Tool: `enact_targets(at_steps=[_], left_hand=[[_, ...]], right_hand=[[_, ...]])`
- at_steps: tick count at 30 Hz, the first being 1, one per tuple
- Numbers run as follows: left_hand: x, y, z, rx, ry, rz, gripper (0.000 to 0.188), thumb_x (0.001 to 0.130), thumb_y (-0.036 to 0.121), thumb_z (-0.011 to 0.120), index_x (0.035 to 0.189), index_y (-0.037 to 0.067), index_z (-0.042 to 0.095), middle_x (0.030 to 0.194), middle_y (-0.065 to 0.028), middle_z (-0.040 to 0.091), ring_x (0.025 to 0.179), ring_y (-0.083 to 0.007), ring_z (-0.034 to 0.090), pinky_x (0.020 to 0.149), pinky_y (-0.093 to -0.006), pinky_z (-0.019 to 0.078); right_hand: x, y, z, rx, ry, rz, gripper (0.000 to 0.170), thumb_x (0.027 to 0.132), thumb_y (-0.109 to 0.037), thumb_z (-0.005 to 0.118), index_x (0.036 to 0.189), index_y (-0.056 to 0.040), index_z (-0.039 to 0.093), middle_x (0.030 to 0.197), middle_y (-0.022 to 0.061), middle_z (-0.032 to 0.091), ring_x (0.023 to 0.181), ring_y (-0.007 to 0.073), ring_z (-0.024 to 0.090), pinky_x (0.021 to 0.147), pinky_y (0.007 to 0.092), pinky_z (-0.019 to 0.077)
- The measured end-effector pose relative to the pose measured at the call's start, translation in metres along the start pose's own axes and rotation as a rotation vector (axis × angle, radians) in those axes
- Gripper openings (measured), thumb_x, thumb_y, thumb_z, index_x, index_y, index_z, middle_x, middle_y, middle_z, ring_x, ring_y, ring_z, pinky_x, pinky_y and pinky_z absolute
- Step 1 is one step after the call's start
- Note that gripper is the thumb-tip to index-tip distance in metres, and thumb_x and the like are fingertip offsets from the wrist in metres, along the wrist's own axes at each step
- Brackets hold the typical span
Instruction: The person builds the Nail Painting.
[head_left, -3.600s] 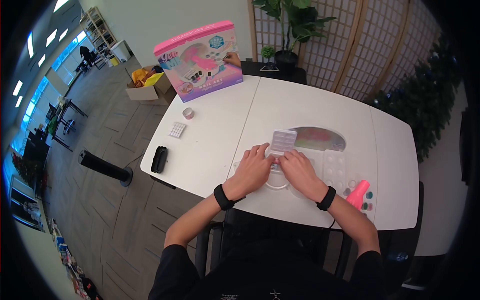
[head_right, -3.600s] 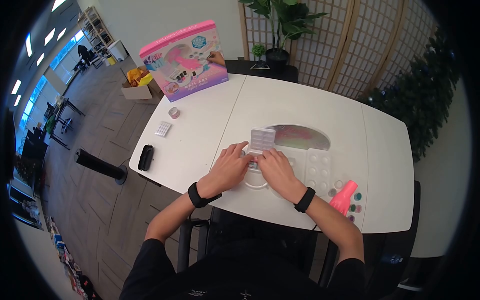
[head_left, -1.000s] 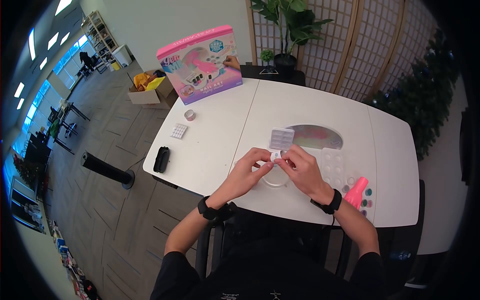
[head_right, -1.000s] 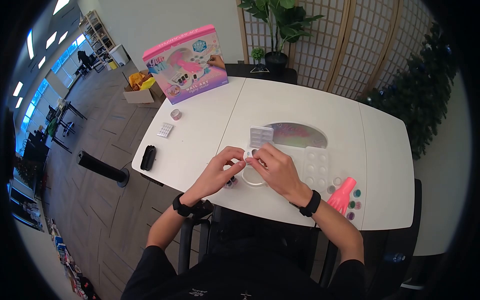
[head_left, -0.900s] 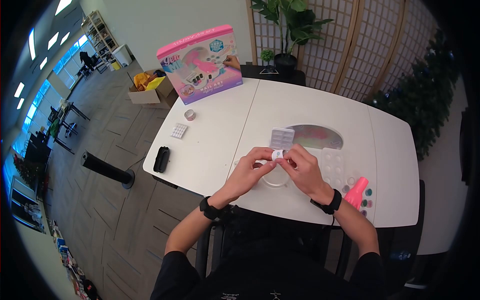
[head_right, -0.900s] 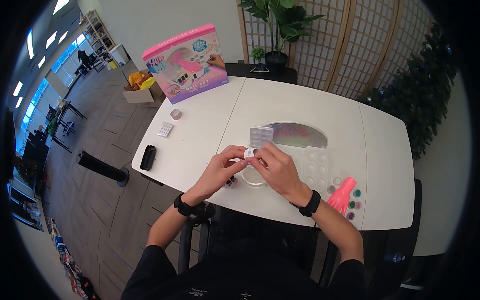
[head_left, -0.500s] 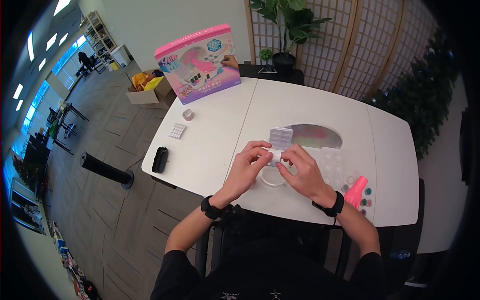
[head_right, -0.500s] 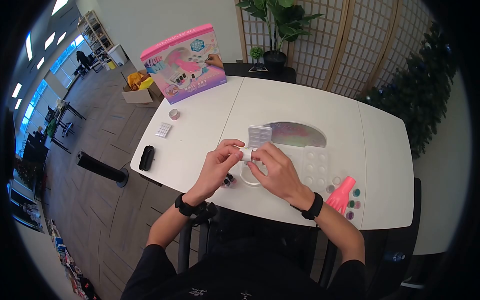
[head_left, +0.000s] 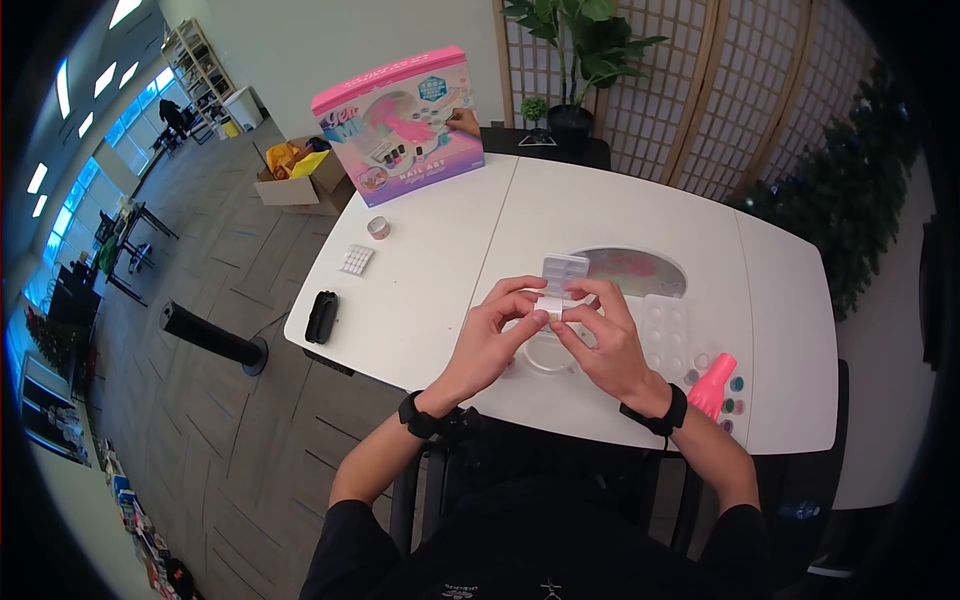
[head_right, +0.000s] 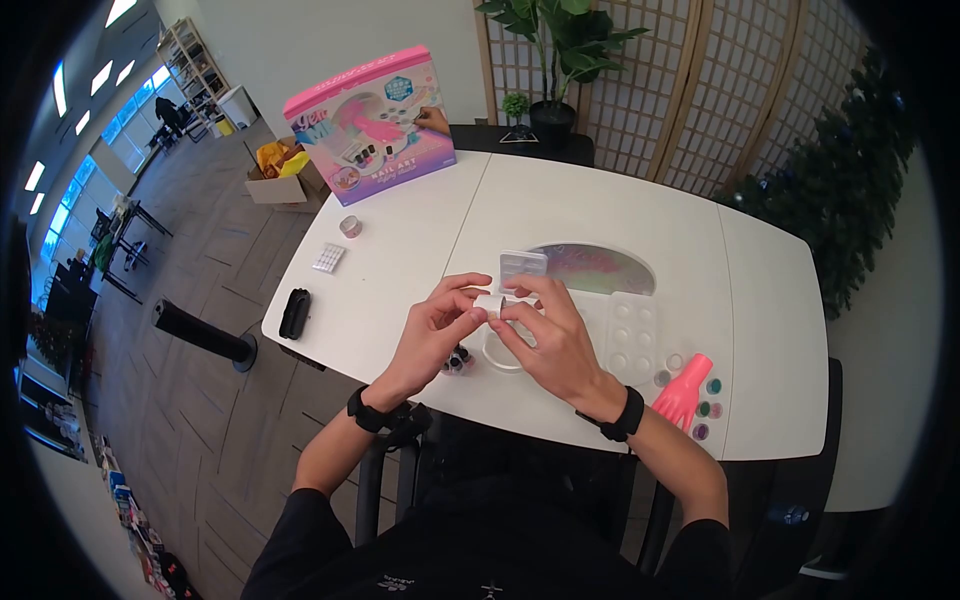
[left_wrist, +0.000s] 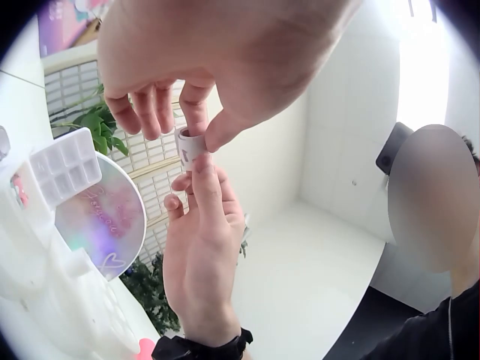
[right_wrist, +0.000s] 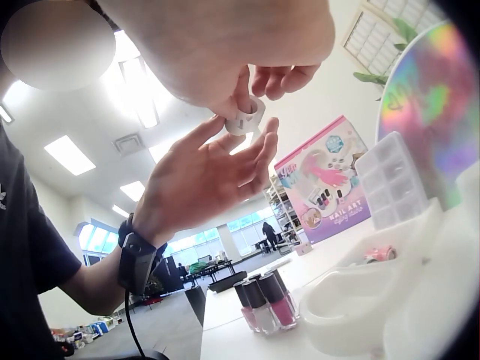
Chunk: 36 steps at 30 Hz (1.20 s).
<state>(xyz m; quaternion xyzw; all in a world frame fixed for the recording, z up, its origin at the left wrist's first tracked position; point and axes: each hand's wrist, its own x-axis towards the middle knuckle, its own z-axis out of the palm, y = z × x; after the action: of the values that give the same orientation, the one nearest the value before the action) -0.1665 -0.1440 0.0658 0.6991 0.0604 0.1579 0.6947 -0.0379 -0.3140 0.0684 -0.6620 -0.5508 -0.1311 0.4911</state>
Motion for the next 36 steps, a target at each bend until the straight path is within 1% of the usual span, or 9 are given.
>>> enact_targets(at_steps=[3, 6, 12, 15, 21, 24, 27, 29, 36], left_hand=[[0.001, -0.004, 0.000, 0.007, 0.020, 0.031, 0.015, 0.108, 0.011, 0.067, 0.102, 0.000, 0.076, 0.155, -0.0087, 0.051, 0.129, -0.0150, 0.061, 0.111, -0.0359, 0.0491], [0.002, -0.004, 0.001, -0.005, 0.054, 0.021, 0.019, 0.109, 0.012, 0.066, 0.099, 0.000, 0.075, 0.153, -0.0080, 0.053, 0.127, -0.0148, 0.061, 0.108, -0.0349, 0.0502], [0.004, -0.002, 0.002, -0.062, 0.089, 0.012, 0.023, 0.110, 0.016, 0.065, 0.096, 0.001, 0.076, 0.149, -0.0066, 0.057, 0.125, -0.0139, 0.061, 0.109, -0.0353, 0.0491], [0.005, -0.004, 0.004, -0.089, 0.089, 0.014, 0.025, 0.111, 0.020, 0.065, 0.097, 0.002, 0.076, 0.148, -0.0069, 0.058, 0.125, -0.0145, 0.061, 0.112, -0.0370, 0.0463], [0.003, -0.001, 0.007, -0.117, 0.064, -0.019, 0.024, 0.111, 0.021, 0.064, 0.103, 0.003, 0.079, 0.148, -0.0072, 0.059, 0.127, -0.0157, 0.060, 0.116, -0.0392, 0.0428], [-0.001, 0.001, 0.005, -0.133, 0.020, -0.030, 0.017, 0.109, 0.015, 0.066, 0.109, 0.003, 0.079, 0.152, -0.0073, 0.055, 0.130, -0.0165, 0.060, 0.116, -0.0398, 0.0445], [-0.003, 0.004, 0.009, -0.122, -0.009, -0.006, 0.014, 0.106, 0.010, 0.069, 0.113, 0.002, 0.078, 0.156, -0.0078, 0.051, 0.132, -0.0174, 0.060, 0.115, -0.0388, 0.0473], [-0.002, -0.002, 0.007, -0.118, -0.020, 0.002, 0.015, 0.105, 0.011, 0.072, 0.115, 0.001, 0.077, 0.158, -0.0082, 0.049, 0.132, -0.0178, 0.061, 0.114, -0.0367, 0.0499], [0.001, -0.008, 0.008, -0.029, 0.012, 0.049, 0.015, 0.107, 0.012, 0.071, 0.111, 0.000, 0.078, 0.151, -0.0086, 0.055, 0.126, -0.0146, 0.062, 0.107, -0.0332, 0.0505]], right_hand=[[0.002, 0.005, -0.003, 0.011, -0.084, -0.061, 0.017, 0.093, -0.012, 0.084, 0.102, -0.0013, 0.073, 0.120, 0.0109, 0.075, 0.107, 0.0296, 0.070, 0.089, 0.0404, 0.0563], [-0.003, 0.007, -0.005, 0.127, -0.162, 0.051, 0.019, 0.094, -0.010, 0.082, 0.107, 0.0000, 0.073, 0.124, 0.0118, 0.075, 0.109, 0.0297, 0.070, 0.092, 0.0409, 0.0567], [-0.002, -0.001, -0.005, 0.291, -0.192, 0.198, 0.024, 0.094, -0.001, 0.077, 0.117, 0.0015, 0.071, 0.116, 0.0118, 0.074, 0.108, 0.0286, 0.070, 0.094, 0.0389, 0.0573], [-0.001, -0.003, -0.003, 0.310, -0.168, 0.235, 0.026, 0.093, 0.000, 0.079, 0.118, 0.0013, 0.071, 0.112, 0.0108, 0.074, 0.104, 0.0261, 0.071, 0.090, 0.0368, 0.0582], [-0.005, 0.006, 0.000, 0.270, -0.105, 0.255, 0.015, 0.092, -0.004, 0.083, 0.103, 0.0014, 0.073, 0.108, 0.0082, 0.074, 0.094, 0.0238, 0.071, 0.081, 0.0355, 0.0578], [-0.005, 0.007, -0.006, 0.243, -0.142, 0.265, 0.011, 0.093, -0.002, 0.083, 0.100, 0.0012, 0.074, 0.113, 0.0103, 0.075, 0.098, 0.0224, 0.071, 0.090, 0.0347, 0.0558], [-0.004, 0.007, -0.002, 0.267, -0.054, 0.204, 0.017, 0.095, -0.008, 0.084, 0.094, 0.0021, 0.071, 0.110, 0.0085, 0.073, 0.097, 0.0236, 0.070, 0.083, 0.0354, 0.0557], [-0.003, 0.006, -0.003, 0.291, -0.055, 0.229, 0.017, 0.096, -0.010, 0.083, 0.094, 0.0021, 0.070, 0.113, 0.0083, 0.072, 0.098, 0.0237, 0.069, 0.085, 0.0355, 0.0554], [-0.003, 0.008, -0.007, 0.309, -0.099, 0.261, 0.019, 0.102, -0.014, 0.077, 0.095, 0.0018, 0.070, 0.117, 0.0094, 0.069, 0.103, 0.0243, 0.069, 0.090, 0.0347, 0.0553]])
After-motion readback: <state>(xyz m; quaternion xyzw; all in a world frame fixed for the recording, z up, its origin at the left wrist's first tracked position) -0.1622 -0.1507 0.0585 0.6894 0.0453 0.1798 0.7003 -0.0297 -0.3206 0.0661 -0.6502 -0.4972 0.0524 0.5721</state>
